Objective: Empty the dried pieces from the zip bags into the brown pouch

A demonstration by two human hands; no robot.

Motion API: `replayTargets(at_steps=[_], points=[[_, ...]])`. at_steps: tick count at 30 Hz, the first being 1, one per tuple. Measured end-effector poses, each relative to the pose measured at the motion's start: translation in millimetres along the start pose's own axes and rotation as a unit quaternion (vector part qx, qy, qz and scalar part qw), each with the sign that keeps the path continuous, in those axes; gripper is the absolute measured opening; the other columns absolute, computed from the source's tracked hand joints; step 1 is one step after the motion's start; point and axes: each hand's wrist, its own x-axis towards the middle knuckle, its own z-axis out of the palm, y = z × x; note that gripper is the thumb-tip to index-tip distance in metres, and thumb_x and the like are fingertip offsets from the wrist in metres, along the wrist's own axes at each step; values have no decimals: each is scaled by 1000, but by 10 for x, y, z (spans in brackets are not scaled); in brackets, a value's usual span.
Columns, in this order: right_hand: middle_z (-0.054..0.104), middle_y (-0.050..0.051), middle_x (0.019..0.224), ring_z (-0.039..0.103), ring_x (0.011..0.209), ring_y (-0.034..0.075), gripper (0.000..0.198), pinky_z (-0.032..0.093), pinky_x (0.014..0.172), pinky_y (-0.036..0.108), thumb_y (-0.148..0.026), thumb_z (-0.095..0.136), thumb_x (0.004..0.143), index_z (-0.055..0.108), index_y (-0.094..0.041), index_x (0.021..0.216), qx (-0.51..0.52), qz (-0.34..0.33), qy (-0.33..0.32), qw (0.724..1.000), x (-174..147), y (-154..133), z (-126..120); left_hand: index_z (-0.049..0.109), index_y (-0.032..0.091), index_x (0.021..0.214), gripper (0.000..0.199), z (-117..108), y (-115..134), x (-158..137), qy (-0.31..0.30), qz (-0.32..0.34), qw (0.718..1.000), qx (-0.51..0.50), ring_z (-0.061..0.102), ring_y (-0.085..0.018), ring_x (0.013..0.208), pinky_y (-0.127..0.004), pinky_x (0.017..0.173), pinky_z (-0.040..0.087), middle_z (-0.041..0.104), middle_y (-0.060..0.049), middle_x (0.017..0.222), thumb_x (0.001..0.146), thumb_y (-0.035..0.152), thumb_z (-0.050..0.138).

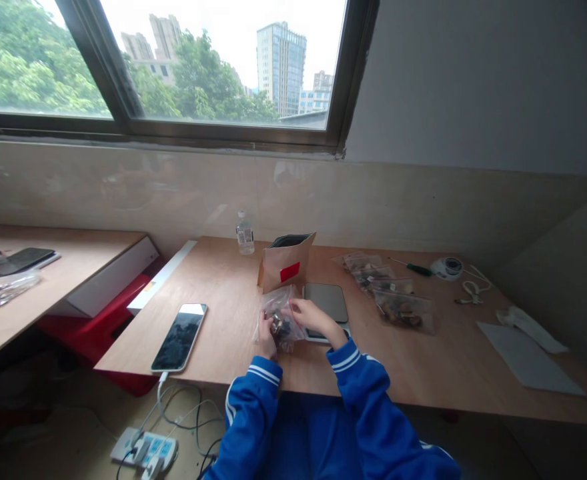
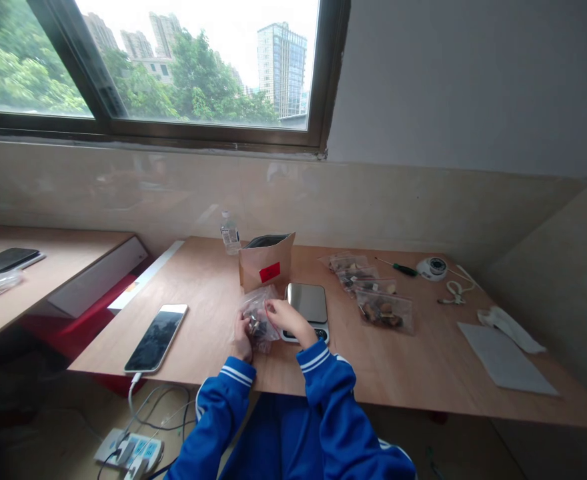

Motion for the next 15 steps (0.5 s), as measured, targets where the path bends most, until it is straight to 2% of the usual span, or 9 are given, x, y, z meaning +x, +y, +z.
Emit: replayTargets(at_steps=[2,7,12,15], points=[[66,4,80,58,72,17,20,43,65,27,-34,54,87,60,-16,82,8,14,-6,1000,13,28,49,50,20,108,40,-4,23,-11,-11,5,1000,15,62,-20,94,-32,80,49,63,-6,102,72,36,60],[64,3,81,57,72,16,24,44,66,27,-38,60,83,59,-15,89,80,9,-11,997,61,125,152,44,22,96,38,-3,29,-20,6,16,998,60,62,-16,82,-30,75,49,60,-1,90,71,39,67],[64,1,72,57,67,16,36,46,64,28,-48,70,71,61,-14,78,213,31,3,977,139,156,158,50,20,92,39,28,24,-9,-4,31,996,85,61,-16,82,-28,75,48,60,-2,86,70,47,68],[66,2,74,59,70,17,36,47,68,29,-46,74,64,63,-14,76,260,25,11,965,181,186,197,50,20,88,39,33,21,4,13,37,994,100,60,-16,79,-28,75,48,58,-1,82,72,53,65]])
